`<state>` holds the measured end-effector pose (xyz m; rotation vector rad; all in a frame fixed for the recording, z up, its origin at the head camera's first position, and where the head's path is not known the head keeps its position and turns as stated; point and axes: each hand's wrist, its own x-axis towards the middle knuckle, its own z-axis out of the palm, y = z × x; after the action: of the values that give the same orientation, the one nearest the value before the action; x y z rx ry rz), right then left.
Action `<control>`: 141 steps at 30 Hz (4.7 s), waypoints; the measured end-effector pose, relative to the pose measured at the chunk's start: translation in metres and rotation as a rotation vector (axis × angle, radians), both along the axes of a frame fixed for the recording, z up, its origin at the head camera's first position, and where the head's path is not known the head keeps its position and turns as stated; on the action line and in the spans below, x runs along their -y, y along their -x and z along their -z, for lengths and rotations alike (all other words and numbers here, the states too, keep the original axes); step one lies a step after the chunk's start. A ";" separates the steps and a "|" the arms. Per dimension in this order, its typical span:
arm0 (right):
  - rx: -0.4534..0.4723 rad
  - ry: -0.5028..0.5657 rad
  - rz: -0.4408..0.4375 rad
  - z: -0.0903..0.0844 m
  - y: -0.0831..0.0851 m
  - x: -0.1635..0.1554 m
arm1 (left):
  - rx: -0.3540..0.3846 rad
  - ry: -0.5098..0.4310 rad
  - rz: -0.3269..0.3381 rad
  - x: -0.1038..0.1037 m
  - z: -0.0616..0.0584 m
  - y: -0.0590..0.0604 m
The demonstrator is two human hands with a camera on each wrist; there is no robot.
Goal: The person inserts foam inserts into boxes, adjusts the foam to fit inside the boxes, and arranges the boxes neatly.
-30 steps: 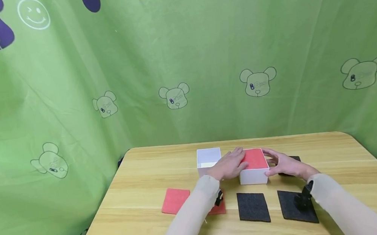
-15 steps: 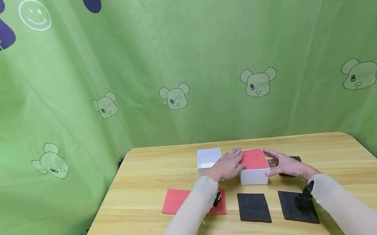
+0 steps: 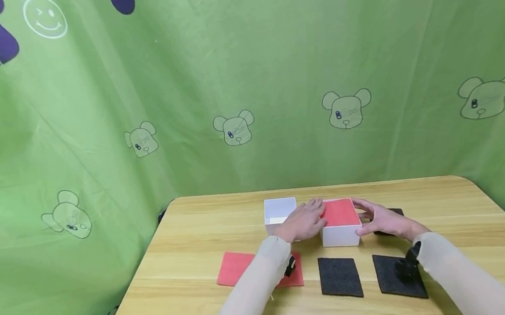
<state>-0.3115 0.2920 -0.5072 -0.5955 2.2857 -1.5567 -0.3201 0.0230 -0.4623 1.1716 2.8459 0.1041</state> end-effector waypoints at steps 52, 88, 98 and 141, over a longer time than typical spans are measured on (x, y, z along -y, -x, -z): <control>-0.021 0.005 -0.032 -0.001 -0.001 0.001 | -0.028 -0.018 0.167 -0.041 -0.006 0.005; 0.020 0.018 -0.005 0.002 0.000 0.003 | 0.020 -0.070 0.139 -0.026 -0.019 0.005; 0.008 0.009 0.009 0.000 -0.002 0.001 | -0.016 -0.146 0.112 0.041 -0.043 -0.004; -0.013 -0.012 -0.001 0.003 0.004 -0.001 | 0.242 -0.141 -0.172 0.236 0.049 -0.065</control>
<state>-0.3150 0.2932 -0.5107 -0.6054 2.3014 -1.5424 -0.2548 -0.2133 -0.5115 0.8634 2.7521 0.4311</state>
